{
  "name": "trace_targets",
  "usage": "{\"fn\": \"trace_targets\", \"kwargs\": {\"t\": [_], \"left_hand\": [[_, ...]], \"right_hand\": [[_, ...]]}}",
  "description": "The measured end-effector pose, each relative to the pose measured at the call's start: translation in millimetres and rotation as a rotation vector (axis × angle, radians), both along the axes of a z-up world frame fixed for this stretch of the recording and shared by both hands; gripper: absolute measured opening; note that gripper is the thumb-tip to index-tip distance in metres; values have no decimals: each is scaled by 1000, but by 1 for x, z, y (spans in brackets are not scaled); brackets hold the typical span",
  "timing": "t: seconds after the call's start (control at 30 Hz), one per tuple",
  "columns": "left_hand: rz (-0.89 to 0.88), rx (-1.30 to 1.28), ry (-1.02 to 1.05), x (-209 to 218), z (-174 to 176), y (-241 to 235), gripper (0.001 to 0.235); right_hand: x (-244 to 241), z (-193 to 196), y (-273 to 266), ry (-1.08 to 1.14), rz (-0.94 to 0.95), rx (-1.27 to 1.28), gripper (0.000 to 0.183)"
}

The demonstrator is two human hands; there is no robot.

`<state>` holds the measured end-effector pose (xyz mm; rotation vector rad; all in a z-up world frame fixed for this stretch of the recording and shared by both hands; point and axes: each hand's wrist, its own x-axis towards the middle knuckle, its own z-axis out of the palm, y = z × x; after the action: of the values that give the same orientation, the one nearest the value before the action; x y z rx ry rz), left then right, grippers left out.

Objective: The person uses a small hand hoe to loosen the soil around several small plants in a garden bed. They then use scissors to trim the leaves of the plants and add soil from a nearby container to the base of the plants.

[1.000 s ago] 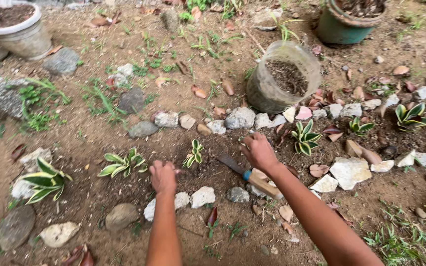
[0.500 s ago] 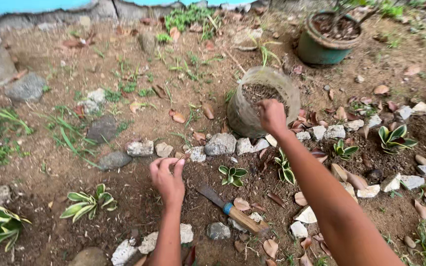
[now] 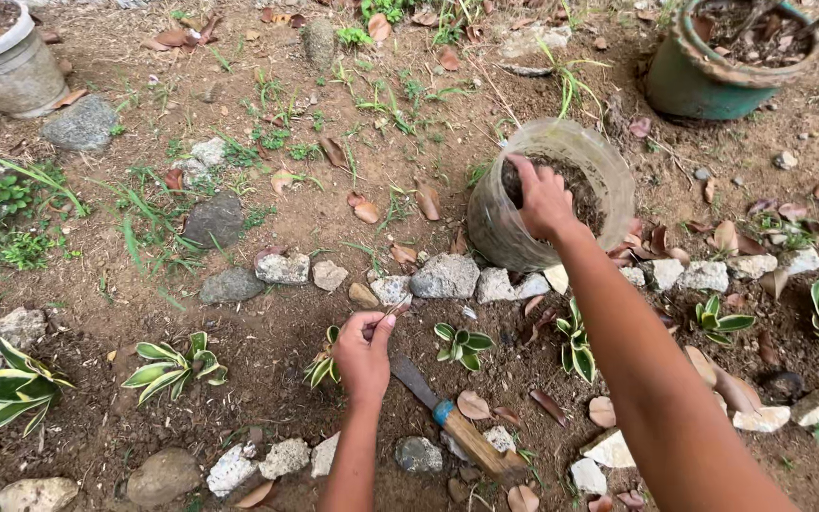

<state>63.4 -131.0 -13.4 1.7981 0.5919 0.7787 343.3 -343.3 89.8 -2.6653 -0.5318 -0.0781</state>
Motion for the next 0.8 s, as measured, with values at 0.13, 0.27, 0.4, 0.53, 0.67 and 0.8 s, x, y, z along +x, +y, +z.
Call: {"fn": "trace_targets", "kwargs": {"t": [0.13,0.27,0.4,0.53,0.67,0.8], "left_hand": [[7,3,25,-3,5,-9,15],[8,-13,25,-13,8,-15,14],[-24,-108,-49,-17,1,-12,10],[-83,-283,-89,-20,-6,-14,10],[-34,-290,-46,-34,-4,-17,10],[-29,-325,-113,-40,6,-20,13]], "right_hand": [[-22,33,-19,-158,-1,220,83],[-39,64,-50,-400,-54,469,71],[-58,77,-63,-456,-76,596,57],[-59,70,-76,-55,-192,615,27],[-38,66,-99,284,-239,595,19],[-19,63,-100,169,-222,-320,41]]}}
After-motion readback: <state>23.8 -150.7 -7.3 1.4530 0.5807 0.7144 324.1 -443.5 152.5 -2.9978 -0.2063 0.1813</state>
